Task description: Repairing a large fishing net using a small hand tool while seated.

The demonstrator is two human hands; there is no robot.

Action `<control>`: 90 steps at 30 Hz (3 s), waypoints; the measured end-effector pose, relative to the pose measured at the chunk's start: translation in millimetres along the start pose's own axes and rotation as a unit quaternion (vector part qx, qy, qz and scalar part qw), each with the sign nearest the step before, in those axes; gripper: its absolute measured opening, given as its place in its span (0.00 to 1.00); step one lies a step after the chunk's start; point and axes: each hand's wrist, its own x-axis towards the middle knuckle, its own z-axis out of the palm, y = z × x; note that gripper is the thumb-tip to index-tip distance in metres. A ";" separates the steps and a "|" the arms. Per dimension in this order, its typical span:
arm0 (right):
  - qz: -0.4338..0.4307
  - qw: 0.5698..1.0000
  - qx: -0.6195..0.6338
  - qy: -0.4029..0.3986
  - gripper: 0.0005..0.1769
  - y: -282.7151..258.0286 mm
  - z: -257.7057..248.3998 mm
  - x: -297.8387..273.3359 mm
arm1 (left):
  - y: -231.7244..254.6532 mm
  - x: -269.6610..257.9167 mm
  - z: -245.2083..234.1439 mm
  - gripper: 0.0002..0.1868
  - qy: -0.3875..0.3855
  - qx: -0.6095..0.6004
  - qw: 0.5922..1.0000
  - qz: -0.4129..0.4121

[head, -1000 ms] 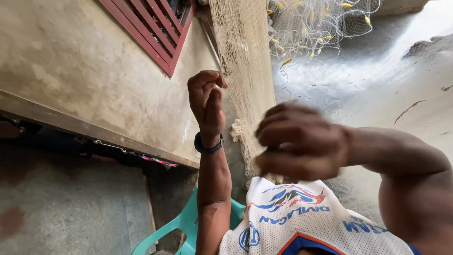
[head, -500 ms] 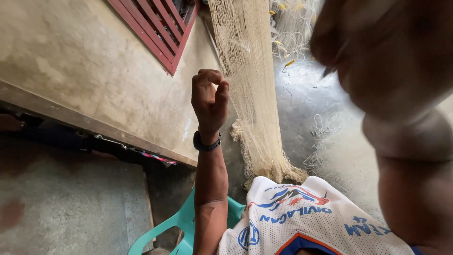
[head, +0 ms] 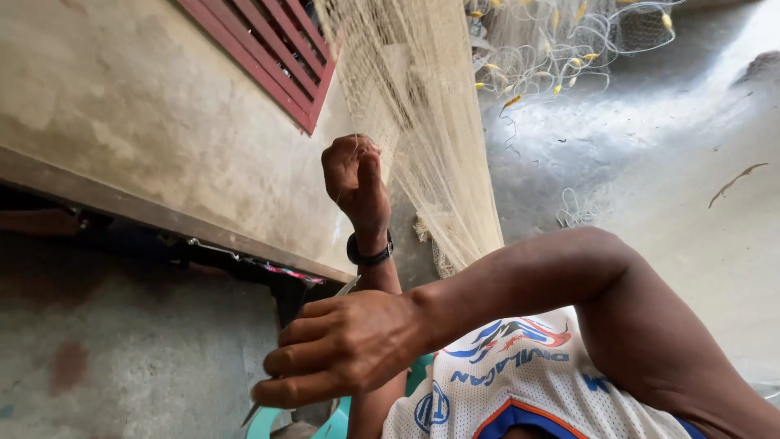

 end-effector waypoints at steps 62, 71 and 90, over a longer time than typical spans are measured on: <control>0.007 0.991 -0.096 0.089 0.07 53.1 -109.3 -62.2 | 18.8 37.3 -3.5 0.12 -0.062 0.062 0.987 0.132; 0.133 0.952 -0.275 0.019 0.06 110.1 -121.9 -86.3 | 37.2 33.1 4.4 0.11 -0.047 0.033 0.994 0.093; -0.016 0.979 -0.203 0.020 0.10 51.1 -66.4 -60.0 | 49.5 30.2 6.3 0.10 -0.124 0.145 0.981 0.039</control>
